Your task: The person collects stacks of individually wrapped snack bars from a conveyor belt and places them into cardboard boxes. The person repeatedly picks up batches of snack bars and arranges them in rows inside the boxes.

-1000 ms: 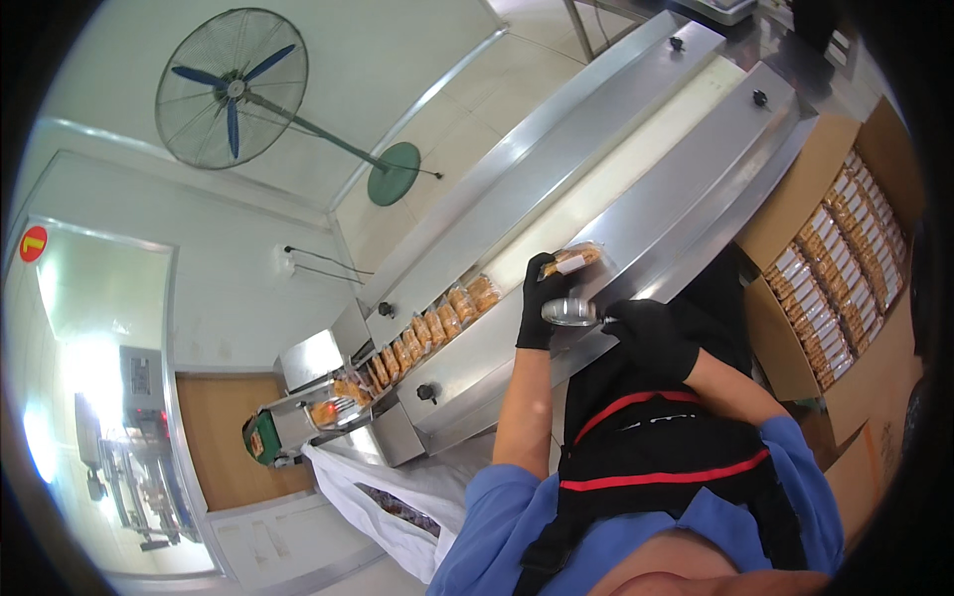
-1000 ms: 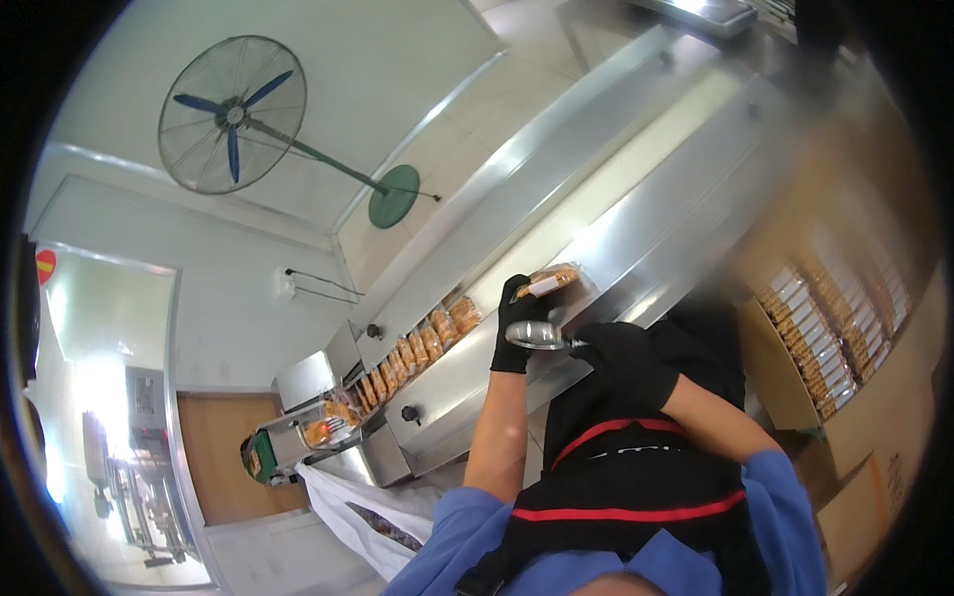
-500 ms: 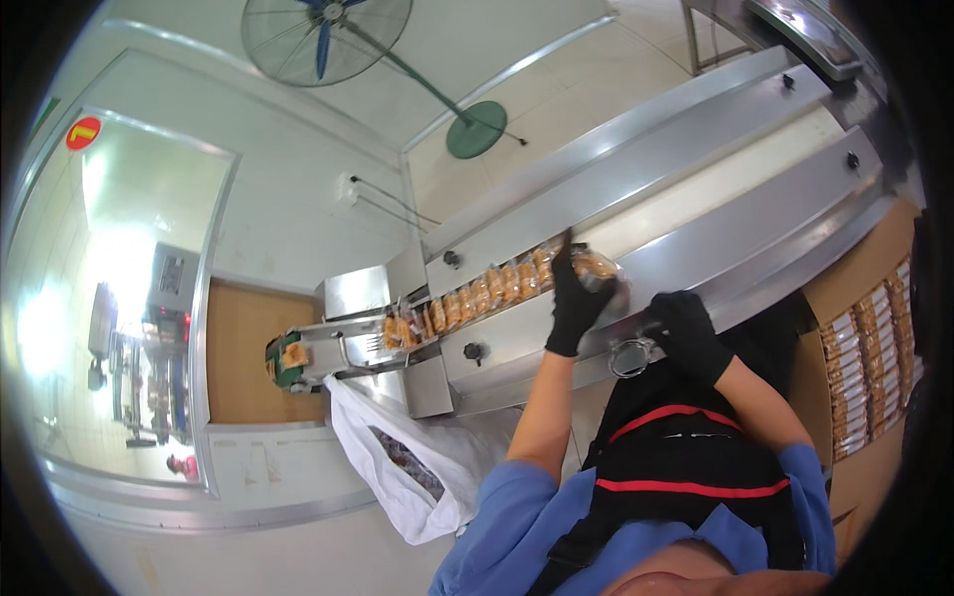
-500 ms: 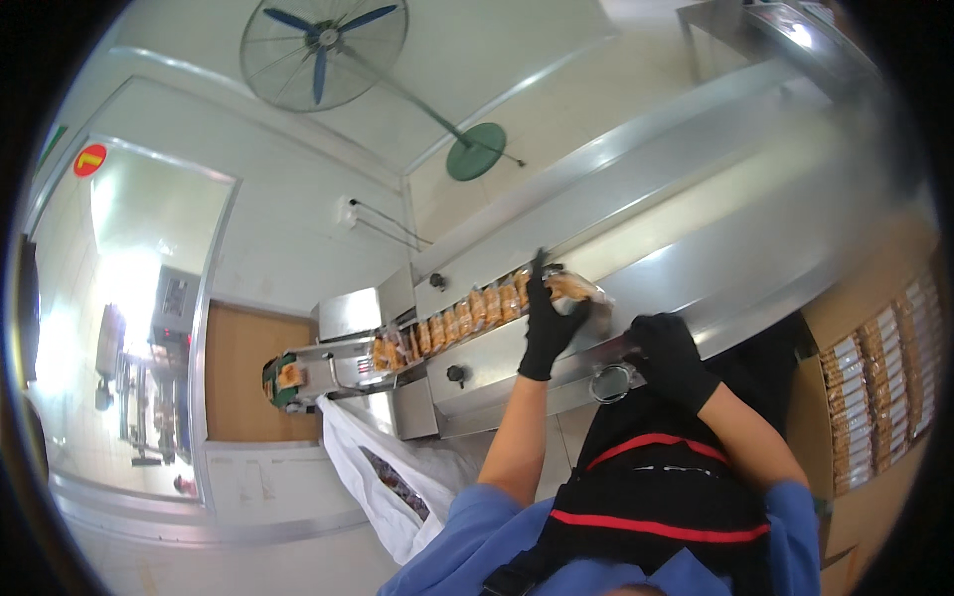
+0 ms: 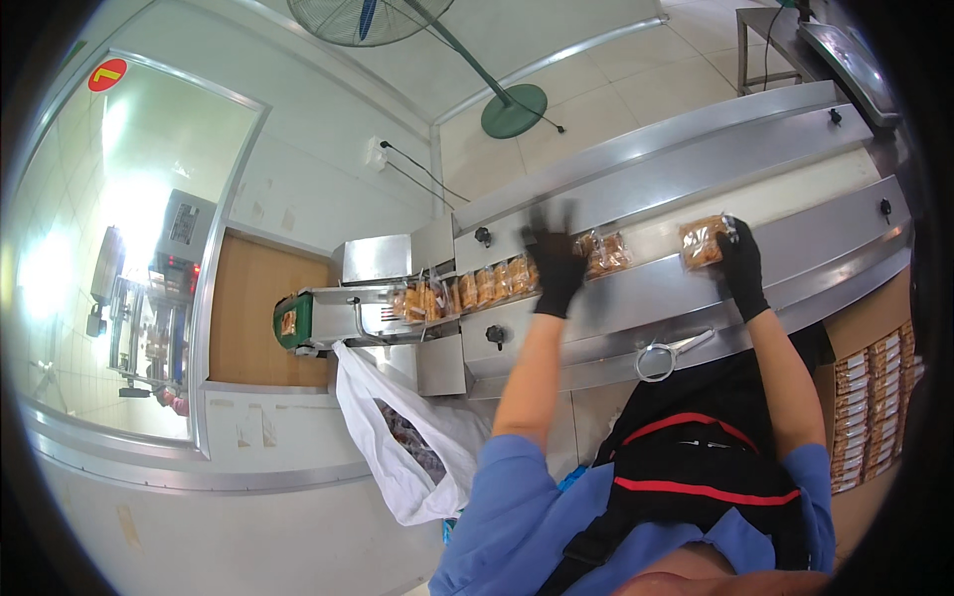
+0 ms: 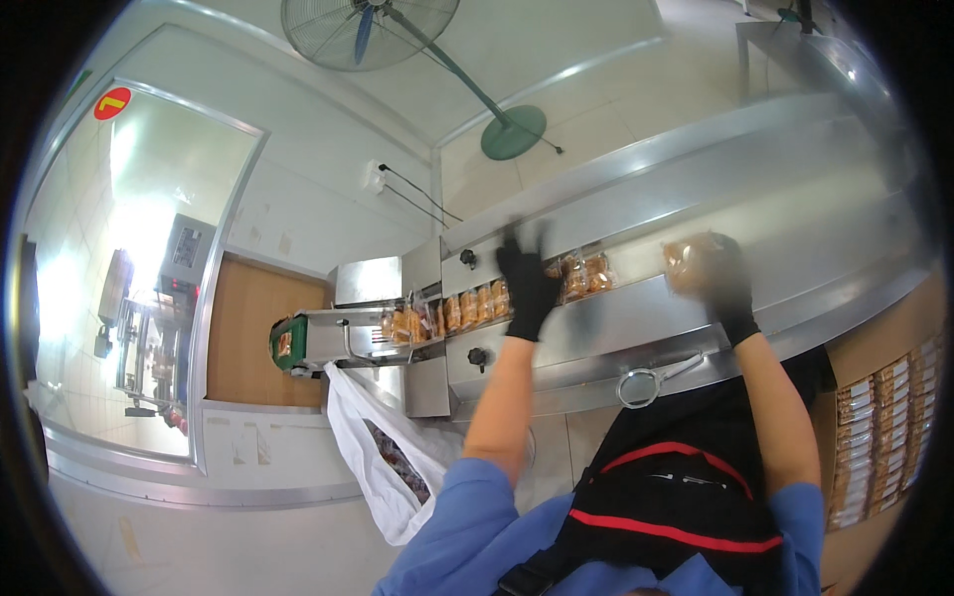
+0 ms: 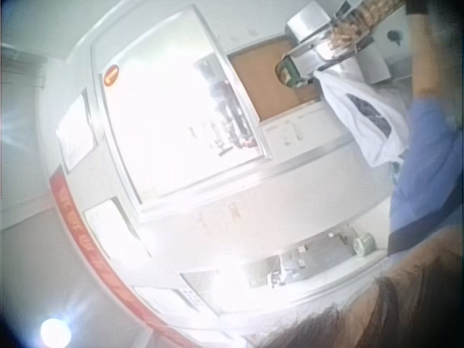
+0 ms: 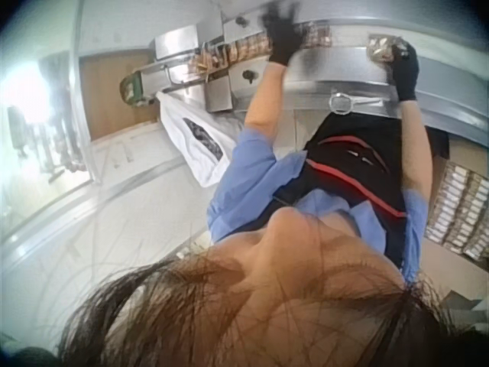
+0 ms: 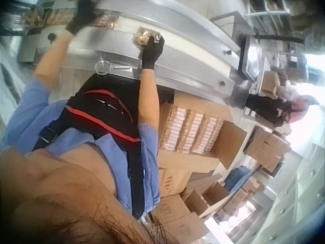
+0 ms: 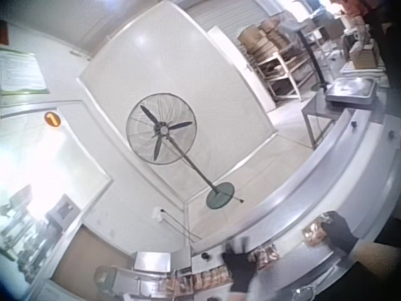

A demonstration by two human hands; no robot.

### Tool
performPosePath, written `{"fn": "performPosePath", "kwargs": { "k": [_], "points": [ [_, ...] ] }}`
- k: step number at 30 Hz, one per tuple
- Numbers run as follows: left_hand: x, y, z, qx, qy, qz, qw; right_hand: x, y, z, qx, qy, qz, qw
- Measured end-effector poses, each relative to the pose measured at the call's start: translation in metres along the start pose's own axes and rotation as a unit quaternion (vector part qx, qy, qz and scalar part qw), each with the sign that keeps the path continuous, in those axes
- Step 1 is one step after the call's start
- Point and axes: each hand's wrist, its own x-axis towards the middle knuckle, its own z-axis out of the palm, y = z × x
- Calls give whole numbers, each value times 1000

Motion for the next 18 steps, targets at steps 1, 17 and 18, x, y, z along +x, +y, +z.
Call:
{"fn": "performPosePath", "kwargs": {
  "k": [1,17,18],
  "points": [
    [-4,-39,-9,228,-1,-62,972,2,11,2,9,20,17,1000],
    [-99,-236,-72,183,-93,-138,969,-7,28,24,27,58,65,996],
    [-104,-237,-78,36,-5,-178,983,-7,28,24,45,64,72,994]
  ]
}}
